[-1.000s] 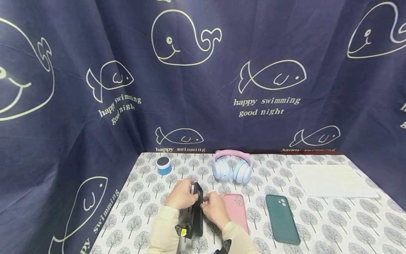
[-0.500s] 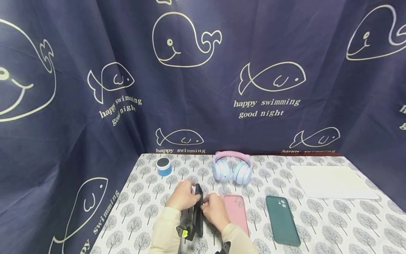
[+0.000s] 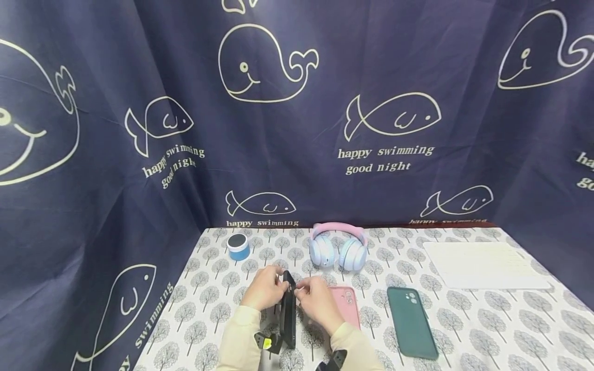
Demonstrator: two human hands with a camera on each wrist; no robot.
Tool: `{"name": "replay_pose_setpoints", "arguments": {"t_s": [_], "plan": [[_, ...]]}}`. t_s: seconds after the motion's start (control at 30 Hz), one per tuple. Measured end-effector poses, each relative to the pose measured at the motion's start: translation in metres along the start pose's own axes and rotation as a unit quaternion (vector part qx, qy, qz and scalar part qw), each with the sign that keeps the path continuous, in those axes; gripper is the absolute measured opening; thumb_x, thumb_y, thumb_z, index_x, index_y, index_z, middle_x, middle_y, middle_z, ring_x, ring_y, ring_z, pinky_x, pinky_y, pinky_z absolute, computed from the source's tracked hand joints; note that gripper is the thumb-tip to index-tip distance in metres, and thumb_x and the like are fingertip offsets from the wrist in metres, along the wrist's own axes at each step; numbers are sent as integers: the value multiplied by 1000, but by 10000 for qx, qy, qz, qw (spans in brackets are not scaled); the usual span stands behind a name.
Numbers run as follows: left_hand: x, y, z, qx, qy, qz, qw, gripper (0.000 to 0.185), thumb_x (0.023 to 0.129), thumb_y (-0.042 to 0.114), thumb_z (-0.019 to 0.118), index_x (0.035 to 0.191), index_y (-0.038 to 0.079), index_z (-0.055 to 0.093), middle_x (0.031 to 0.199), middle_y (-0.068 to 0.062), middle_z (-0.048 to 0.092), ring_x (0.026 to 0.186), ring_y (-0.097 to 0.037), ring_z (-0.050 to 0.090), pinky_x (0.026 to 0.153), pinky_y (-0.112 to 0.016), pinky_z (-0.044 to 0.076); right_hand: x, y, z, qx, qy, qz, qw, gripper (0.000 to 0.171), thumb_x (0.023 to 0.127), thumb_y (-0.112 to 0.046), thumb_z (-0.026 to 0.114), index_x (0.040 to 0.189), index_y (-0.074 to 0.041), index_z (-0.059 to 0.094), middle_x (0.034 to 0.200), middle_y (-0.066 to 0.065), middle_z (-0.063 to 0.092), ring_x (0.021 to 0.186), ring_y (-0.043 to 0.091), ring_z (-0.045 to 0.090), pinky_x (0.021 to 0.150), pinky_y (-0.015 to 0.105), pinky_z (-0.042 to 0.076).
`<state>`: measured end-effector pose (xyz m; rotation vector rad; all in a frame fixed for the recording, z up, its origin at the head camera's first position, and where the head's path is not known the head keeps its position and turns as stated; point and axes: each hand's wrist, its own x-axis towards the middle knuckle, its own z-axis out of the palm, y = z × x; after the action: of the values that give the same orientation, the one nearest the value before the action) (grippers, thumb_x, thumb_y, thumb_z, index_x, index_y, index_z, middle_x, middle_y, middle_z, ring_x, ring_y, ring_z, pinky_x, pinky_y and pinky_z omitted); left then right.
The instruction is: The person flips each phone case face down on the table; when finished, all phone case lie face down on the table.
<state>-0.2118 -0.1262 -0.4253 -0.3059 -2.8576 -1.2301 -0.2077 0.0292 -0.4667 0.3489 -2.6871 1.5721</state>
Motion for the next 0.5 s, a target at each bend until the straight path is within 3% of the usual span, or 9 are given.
{"name": "replay_pose_setpoints", "arguments": {"t_s": [0.1, 0.27, 0.37, 0.5], "plan": [[2, -3, 1, -375, -130, -90, 9992, 29, 91, -6, 54, 118, -16, 58, 73, -8, 62, 53, -14, 60, 50, -28, 52, 1, -8, -5, 136, 28, -115, 9998, 21, 92, -15, 67, 101, 4, 72, 75, 3, 64, 52, 11, 55, 49, 27, 48], [4, -11, 4, -849, -368, -96, 9957, 28, 88, -13, 47, 113, -19, 58, 79, -15, 63, 50, -17, 62, 47, -30, 54, -1, -12, -5, 169, -22, -226, 9996, 24, 88, -26, 74, 88, -2, 74, 63, -1, 65, 50, 11, 58, 49, 26, 47], [5, -16, 7, -939, -467, -140, 9944, 28, 86, -12, 48, 110, -19, 59, 80, -17, 64, 51, -18, 63, 48, -30, 55, -2, -11, -3, 336, -93, -157, 9993, 20, 86, -20, 75, 86, 0, 72, 60, 0, 65, 48, 16, 62, 47, 27, 49], [5, -24, 10, -937, -589, -183, 9937, 20, 90, -8, 52, 105, -18, 61, 71, -14, 63, 53, -21, 64, 51, -30, 55, -3, -12, -5, 718, -187, -15, 9972, 19, 85, -6, 70, 96, 10, 69, 63, 4, 66, 50, 25, 65, 46, 35, 54]]}}
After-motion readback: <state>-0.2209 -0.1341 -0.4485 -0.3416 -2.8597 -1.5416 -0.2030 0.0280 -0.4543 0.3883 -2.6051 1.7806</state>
